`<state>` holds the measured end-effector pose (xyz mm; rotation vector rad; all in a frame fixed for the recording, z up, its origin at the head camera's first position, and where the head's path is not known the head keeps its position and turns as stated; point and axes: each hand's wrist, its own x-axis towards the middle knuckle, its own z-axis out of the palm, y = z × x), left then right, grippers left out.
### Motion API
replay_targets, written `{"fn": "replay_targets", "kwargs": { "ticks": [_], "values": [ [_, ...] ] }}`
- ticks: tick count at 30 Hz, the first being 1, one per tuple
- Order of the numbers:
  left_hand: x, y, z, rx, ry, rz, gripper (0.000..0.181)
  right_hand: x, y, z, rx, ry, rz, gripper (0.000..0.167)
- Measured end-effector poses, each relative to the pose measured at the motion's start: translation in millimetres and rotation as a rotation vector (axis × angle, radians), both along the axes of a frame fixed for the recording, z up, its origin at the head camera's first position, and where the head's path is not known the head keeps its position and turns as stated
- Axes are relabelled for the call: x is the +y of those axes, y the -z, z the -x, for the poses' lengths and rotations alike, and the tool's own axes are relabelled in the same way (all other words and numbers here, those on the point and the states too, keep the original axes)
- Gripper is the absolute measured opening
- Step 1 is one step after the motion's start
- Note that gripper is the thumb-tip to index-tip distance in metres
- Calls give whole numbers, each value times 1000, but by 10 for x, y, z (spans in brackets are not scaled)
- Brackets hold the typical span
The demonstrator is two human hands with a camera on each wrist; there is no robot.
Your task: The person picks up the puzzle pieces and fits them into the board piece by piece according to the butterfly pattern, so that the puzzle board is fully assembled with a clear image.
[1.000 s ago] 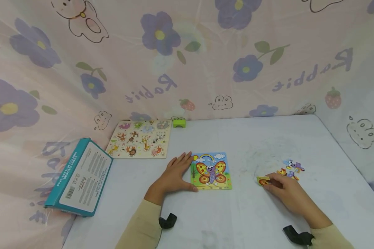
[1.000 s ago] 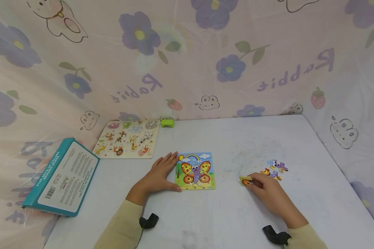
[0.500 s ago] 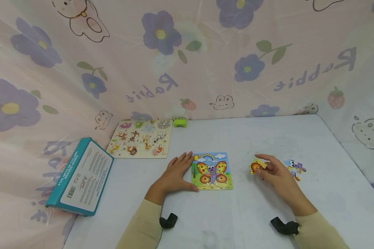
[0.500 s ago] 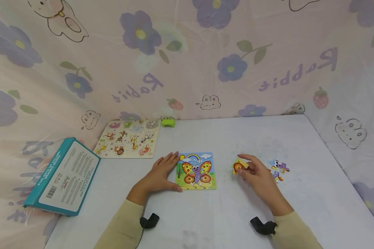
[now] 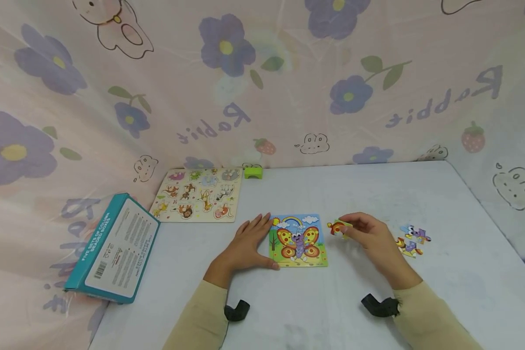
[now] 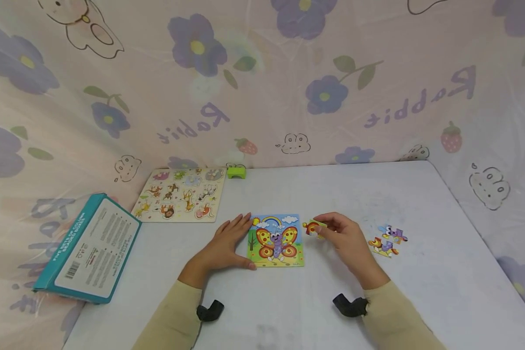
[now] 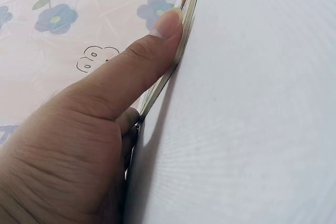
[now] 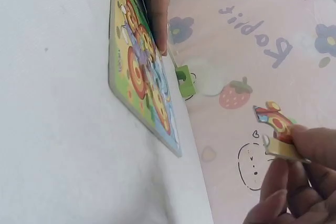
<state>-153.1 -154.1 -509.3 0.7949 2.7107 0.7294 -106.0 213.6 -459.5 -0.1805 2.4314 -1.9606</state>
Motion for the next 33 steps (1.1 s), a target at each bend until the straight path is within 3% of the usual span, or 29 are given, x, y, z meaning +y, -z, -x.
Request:
{"fn": "replay_targets", "kwargs": {
  "ticks": [8, 19, 33],
  "values": [
    [5, 10, -1, -1, 1, -1, 134, -195, -86, 92, 12, -7, 59, 42],
    [9, -16, -4, 5, 1, 3, 133, -379, -172, 184, 40, -35, 127, 30],
    [10, -14, 1, 4, 3, 20, 134, -497, -110, 217, 20, 3, 42, 28]
  ]
}}
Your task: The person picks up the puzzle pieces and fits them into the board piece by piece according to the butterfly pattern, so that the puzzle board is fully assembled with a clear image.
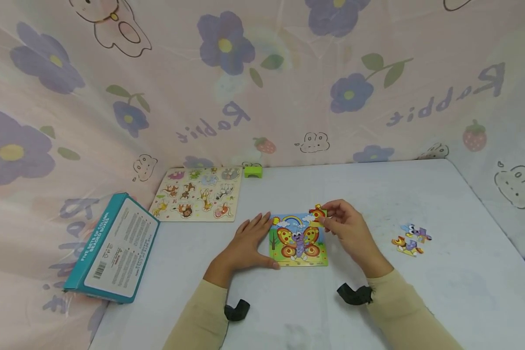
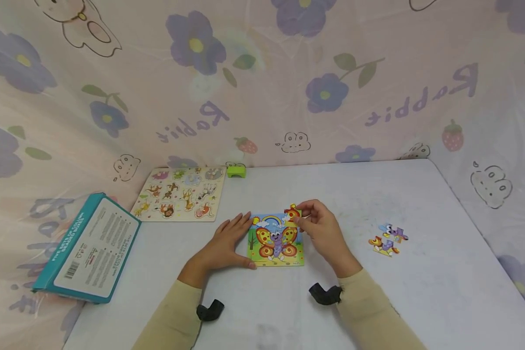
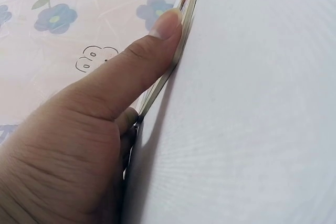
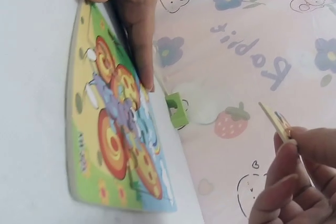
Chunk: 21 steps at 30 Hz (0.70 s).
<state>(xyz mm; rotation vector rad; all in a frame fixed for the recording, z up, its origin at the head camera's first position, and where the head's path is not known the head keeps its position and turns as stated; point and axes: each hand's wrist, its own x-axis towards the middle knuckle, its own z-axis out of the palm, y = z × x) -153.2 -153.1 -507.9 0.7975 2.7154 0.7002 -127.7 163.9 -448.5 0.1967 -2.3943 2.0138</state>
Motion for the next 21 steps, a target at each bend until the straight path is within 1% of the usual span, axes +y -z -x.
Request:
{"fn": "replay_targets", "kwargs": {
  "ticks": [4, 6, 10, 12, 13, 18, 21],
  "values": [
    [7, -10, -5, -3, -1, -3, 134, 30, 45, -7, -22, -6, -9, 28],
    [6, -16, -7, -3, -1, -7, 133, 51, 68, -7, -39, -11, -22, 32],
    [6, -18, -11, -6, 0, -6, 133, 96, 119, 6, -80, -67, -51, 44],
    [6, -15, -9, -7, 0, -6, 133, 106, 149, 17, -103, -113, -73, 45],
    [5, -14, -9, -8, 0, -5, 133, 109, 163, 20, -114, -137, -88, 43],
    [-1, -9, -5, -8, 3, -4, 133, 101, 250, 26, -149, -272, -185, 22],
    [-4, -10, -5, -7, 5, -7, 133, 86, 283, 16, -158, -319, -220, 14]
  ]
}}
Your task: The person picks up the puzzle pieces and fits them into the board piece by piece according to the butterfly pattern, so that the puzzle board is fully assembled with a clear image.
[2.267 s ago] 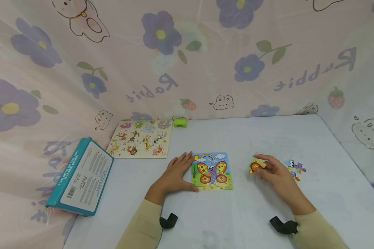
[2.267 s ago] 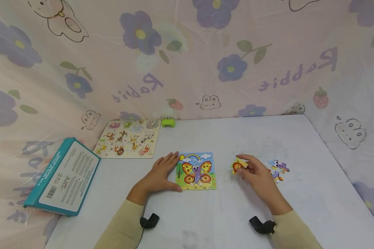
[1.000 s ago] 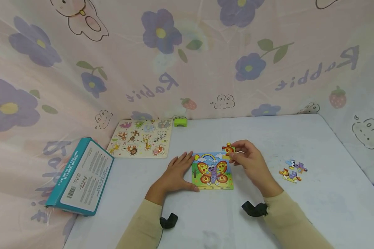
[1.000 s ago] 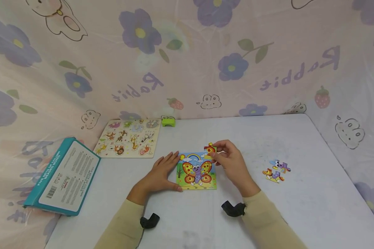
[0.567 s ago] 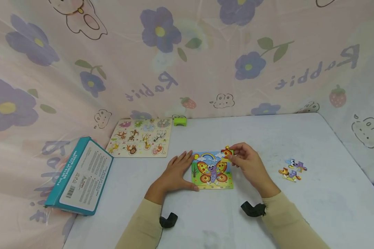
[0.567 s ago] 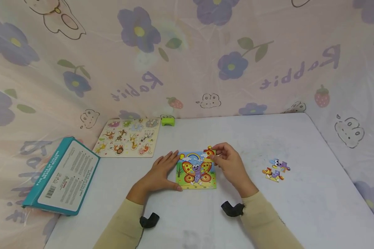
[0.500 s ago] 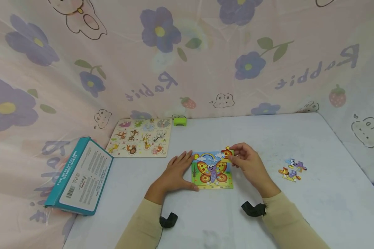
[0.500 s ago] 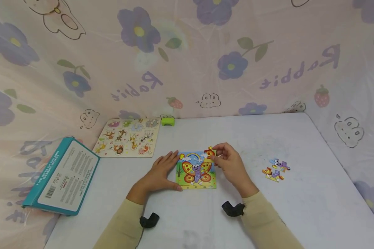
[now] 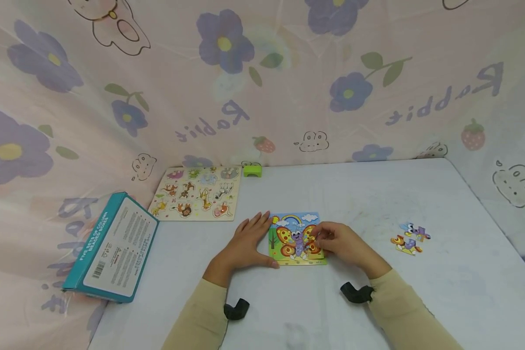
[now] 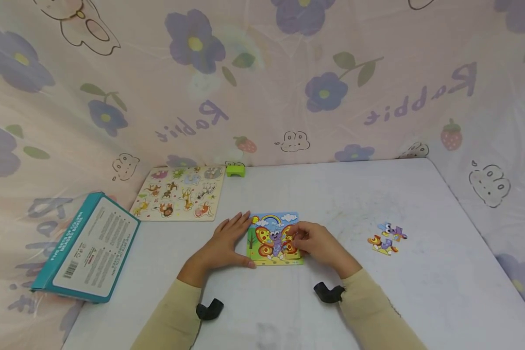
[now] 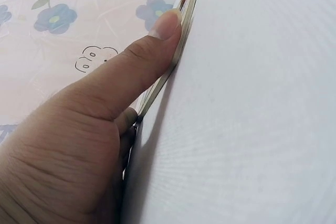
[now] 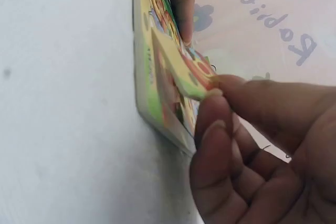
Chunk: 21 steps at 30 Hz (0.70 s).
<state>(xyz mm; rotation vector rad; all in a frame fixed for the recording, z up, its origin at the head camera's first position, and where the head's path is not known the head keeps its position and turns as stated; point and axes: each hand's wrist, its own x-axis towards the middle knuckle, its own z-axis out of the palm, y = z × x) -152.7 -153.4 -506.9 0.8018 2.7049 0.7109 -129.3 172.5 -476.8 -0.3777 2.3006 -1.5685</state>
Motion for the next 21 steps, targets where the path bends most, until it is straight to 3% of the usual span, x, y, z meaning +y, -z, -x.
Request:
{"fn": "replay_targets", "kwargs": {
  "ticks": [9, 15, 21],
  "values": [
    [-5, 11, 12, 2, 3, -2, 133, -33, -4, -34, 123, 0, -228, 12],
    [-10, 4, 14, 4, 0, 10, 134, -12, -20, -73, 215, -6, -293, 16],
    [-15, 1, 8, -3, 5, -2, 134, 78, 33, -249, 467, -93, -395, 28]
  ]
}}
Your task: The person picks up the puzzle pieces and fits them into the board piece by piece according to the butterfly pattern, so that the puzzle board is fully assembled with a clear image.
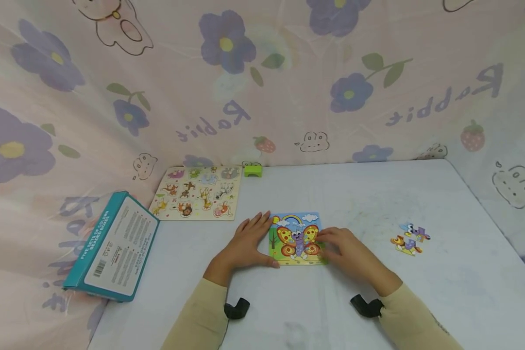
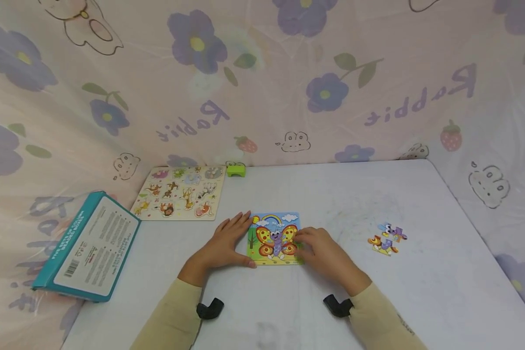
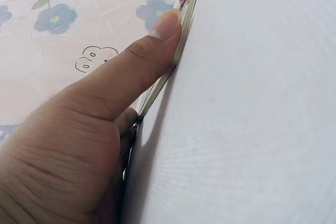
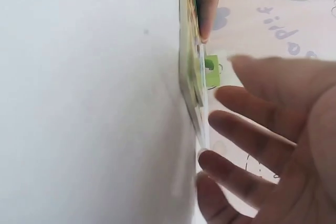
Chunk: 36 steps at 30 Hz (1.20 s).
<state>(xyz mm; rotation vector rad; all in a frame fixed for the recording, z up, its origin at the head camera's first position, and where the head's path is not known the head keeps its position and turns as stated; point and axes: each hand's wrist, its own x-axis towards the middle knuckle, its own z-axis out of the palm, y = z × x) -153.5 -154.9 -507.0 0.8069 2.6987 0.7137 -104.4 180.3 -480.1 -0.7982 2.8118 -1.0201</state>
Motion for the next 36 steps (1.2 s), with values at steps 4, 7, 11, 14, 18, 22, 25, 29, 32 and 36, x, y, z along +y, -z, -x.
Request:
{"fn": "replay_targets", "kwargs": {
  "ticks": [4, 7, 11, 14, 18, 22, 25, 29, 32, 36],
  "values": [
    [13, 8, 1, 9, 2, 12, 135, 67, 33, -162, 52, -75, -100, 49],
    [16, 17, 5, 15, -2, 25, 136, 82, 24, -251, 28, -93, -150, 60],
    [14, 18, 6, 6, -8, 24, 135, 76, 23, -307, 28, -107, -209, 64],
    [14, 18, 4, -1, -8, 23, 135, 72, 29, -321, 47, -114, -239, 63],
    [17, 13, 6, 0, -7, 25, 134, 65, 30, -326, 59, -113, -250, 63],
    [18, 7, 5, 2, -6, 21, 134, 60, 35, -334, 62, -110, -255, 63],
    [18, 9, 6, 3, -8, 19, 134, 59, 31, -338, 66, -113, -263, 62],
    [18, 11, 7, 1, -10, 18, 133, 62, 13, -336, 58, -119, -274, 63],
    [19, 8, 6, -2, -10, 18, 133, 79, 5, -343, 49, -112, -259, 63],
    [16, -2, 3, -4, -10, 18, 133, 169, 57, -341, 29, -85, -138, 58]
  ]
}}
